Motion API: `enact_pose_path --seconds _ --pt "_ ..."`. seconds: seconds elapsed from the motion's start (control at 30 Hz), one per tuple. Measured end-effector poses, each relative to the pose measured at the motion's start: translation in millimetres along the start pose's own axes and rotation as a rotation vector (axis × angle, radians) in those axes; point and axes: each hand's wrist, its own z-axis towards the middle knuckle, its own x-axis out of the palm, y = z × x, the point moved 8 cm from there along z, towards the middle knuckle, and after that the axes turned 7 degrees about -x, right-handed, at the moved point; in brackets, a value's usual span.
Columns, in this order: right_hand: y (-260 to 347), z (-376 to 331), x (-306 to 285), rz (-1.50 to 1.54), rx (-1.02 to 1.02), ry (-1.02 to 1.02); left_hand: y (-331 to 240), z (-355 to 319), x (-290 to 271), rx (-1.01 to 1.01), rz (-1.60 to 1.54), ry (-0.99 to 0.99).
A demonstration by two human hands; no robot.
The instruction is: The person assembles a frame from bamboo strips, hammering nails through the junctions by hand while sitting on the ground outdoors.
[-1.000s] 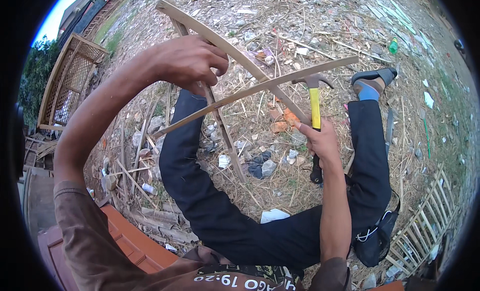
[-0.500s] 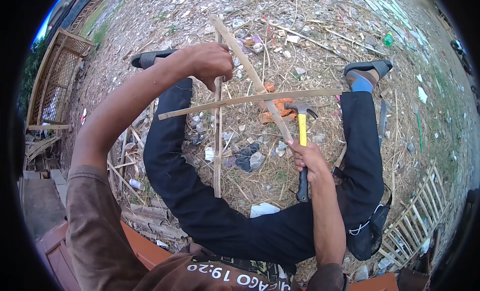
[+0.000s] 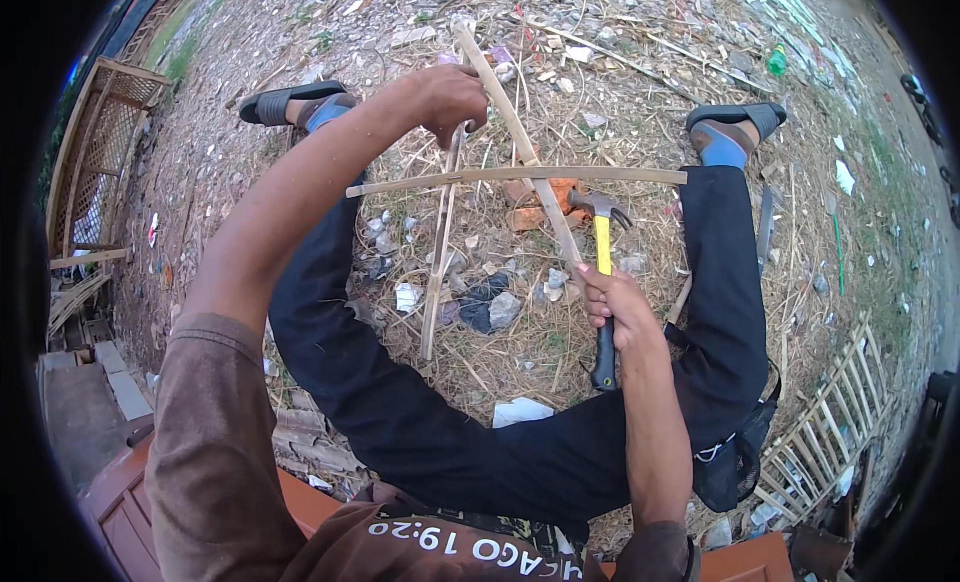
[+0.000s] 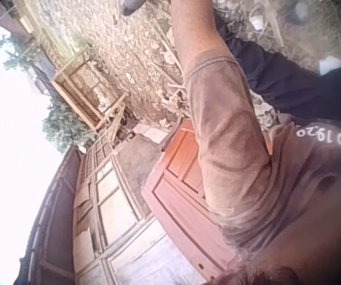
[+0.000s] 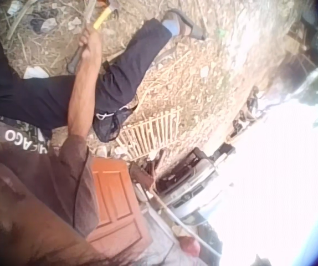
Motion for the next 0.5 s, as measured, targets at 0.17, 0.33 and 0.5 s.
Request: enact_pose_path --seconds 0.17,0.33,0.5 --pt "-14 10 -12 0.051 0.013 -0.022 -12 15 26 -0.119 -0.074 0.067" --pt "-22 13 -14 0.048 0.015 -0.078 -49 8 37 -0.175 -0.374 -0.111" --pt "-21 10 -14 0.061 -0.007 -0.086 -107 6 53 -0.291 -0.57 -0.364"
